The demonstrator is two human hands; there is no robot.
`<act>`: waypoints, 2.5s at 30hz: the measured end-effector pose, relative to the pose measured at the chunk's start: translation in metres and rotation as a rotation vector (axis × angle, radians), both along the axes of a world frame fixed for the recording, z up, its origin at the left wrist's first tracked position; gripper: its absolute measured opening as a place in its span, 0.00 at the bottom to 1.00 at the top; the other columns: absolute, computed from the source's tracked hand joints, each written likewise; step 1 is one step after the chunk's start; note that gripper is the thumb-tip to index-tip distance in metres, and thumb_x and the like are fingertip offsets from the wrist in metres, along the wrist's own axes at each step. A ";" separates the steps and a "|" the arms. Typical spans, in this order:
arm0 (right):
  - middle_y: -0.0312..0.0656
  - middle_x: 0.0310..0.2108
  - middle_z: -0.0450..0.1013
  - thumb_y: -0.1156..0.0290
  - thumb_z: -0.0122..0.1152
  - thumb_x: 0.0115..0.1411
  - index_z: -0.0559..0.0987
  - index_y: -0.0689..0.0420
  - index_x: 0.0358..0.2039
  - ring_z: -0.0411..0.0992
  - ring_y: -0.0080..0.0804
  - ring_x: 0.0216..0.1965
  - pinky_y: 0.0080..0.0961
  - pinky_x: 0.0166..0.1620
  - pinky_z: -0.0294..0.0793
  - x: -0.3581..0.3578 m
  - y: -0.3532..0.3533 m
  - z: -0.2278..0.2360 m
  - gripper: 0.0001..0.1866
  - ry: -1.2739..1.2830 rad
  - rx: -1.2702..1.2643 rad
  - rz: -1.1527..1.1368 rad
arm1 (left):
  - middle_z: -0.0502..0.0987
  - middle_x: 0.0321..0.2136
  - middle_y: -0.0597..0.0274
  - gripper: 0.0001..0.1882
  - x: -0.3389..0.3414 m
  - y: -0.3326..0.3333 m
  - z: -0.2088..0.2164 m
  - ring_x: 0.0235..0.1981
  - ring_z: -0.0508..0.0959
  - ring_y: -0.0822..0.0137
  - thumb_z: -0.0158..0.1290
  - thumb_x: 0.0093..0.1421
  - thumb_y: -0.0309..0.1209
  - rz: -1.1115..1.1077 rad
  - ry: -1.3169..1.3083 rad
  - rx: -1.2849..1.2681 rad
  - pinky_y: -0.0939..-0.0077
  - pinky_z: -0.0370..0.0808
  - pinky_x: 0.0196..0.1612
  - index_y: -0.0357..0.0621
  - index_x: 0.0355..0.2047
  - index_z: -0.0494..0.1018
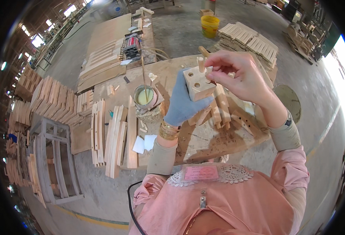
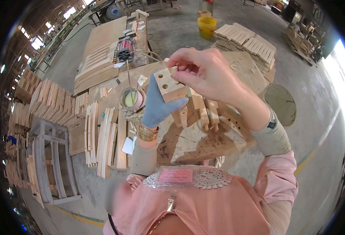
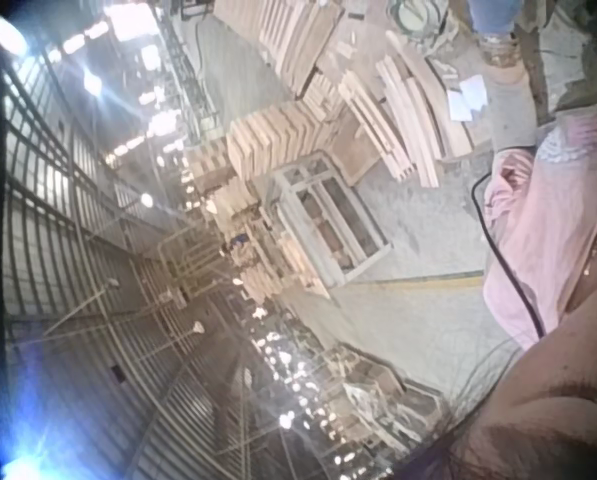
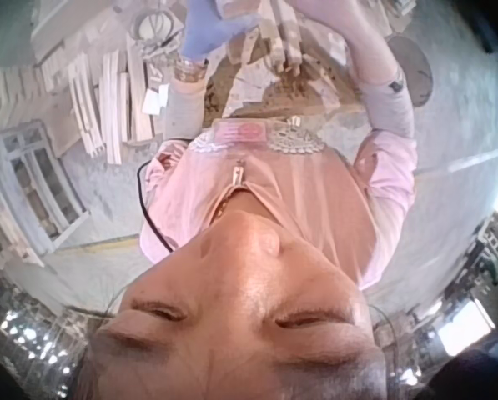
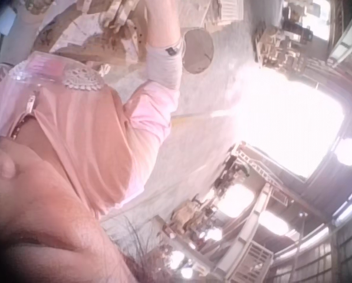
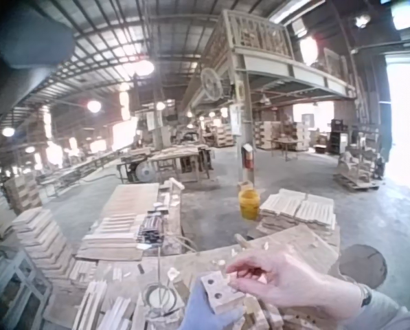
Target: The person wipes a stack of curved wooden slats with a white cloth, then moves to a workbench and applies a yellowish liquid to small wooden pieces using a brush. The person handles the pieces one at a time, dipping the brush into a container and coating the surfaces.
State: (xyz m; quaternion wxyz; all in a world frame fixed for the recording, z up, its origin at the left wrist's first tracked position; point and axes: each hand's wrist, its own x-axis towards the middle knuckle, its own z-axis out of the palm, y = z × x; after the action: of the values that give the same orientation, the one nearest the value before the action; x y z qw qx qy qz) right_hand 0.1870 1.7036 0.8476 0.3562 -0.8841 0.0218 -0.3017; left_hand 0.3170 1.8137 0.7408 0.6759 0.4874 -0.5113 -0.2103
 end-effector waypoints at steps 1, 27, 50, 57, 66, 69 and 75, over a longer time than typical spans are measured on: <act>0.36 0.20 0.71 0.73 0.61 0.52 0.76 0.59 0.35 0.69 0.22 0.22 0.19 0.27 0.67 0.001 -0.001 0.000 0.09 -0.004 -0.040 0.003 | 0.68 0.45 0.58 0.37 0.000 -0.001 0.001 0.46 0.70 0.69 0.64 0.44 0.31 -0.008 0.002 0.003 0.73 0.70 0.48 0.41 0.51 0.56; 0.52 0.38 0.75 0.53 0.58 0.48 0.78 0.62 0.34 0.73 0.49 0.40 0.40 0.42 0.72 -0.038 -0.125 -0.228 0.23 0.900 0.051 -0.627 | 0.69 0.43 0.58 0.40 0.010 0.004 0.000 0.42 0.73 0.69 0.66 0.37 0.27 0.110 0.073 0.115 0.74 0.74 0.44 0.39 0.50 0.57; 0.41 0.40 0.75 0.58 0.57 0.55 0.67 0.52 0.58 0.71 0.25 0.39 0.20 0.43 0.70 -0.043 0.016 0.079 0.30 -0.059 -0.294 -0.371 | 0.70 0.41 0.58 0.33 -0.001 -0.007 -0.003 0.42 0.72 0.68 0.64 0.42 0.30 -0.004 -0.014 -0.043 0.72 0.70 0.45 0.42 0.47 0.59; 0.45 0.34 0.76 0.62 0.55 0.54 0.70 0.51 0.55 0.74 0.28 0.28 0.22 0.35 0.73 -0.037 0.024 0.113 0.27 0.225 -0.283 -0.292 | 0.69 0.42 0.60 0.35 -0.003 -0.006 -0.005 0.43 0.71 0.70 0.64 0.43 0.28 0.085 -0.211 -0.044 0.74 0.71 0.46 0.42 0.49 0.58; 0.43 0.49 0.71 0.57 0.55 0.56 0.66 0.47 0.58 0.69 0.34 0.50 0.30 0.55 0.66 -0.042 0.032 0.126 0.29 0.370 -0.197 -0.264 | 0.71 0.40 0.54 0.32 -0.011 -0.005 -0.006 0.40 0.73 0.59 0.64 0.41 0.31 0.110 -0.130 -0.070 0.67 0.71 0.43 0.42 0.46 0.62; 0.42 0.47 0.72 0.55 0.55 0.56 0.67 0.47 0.58 0.72 0.32 0.45 0.29 0.49 0.72 -0.036 0.025 0.093 0.29 0.438 -0.575 -0.312 | 0.72 0.38 0.53 0.30 -0.014 -0.004 -0.005 0.40 0.73 0.55 0.64 0.40 0.32 0.128 -0.105 -0.109 0.64 0.71 0.42 0.42 0.44 0.64; 0.44 0.48 0.72 0.55 0.53 0.56 0.66 0.47 0.59 0.71 0.31 0.47 0.24 0.48 0.69 -0.048 0.027 0.104 0.29 0.414 -0.338 -0.354 | 0.69 0.43 0.58 0.34 -0.013 -0.007 -0.002 0.43 0.72 0.68 0.63 0.42 0.26 0.099 -0.131 -0.066 0.74 0.72 0.45 0.41 0.49 0.58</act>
State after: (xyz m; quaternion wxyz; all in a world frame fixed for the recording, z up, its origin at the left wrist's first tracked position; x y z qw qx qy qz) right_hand 0.1392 1.7302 0.9517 0.1345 -0.9558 0.1969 -0.1718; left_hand 0.3039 1.8068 0.7387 0.6663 0.5022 -0.5362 -0.1272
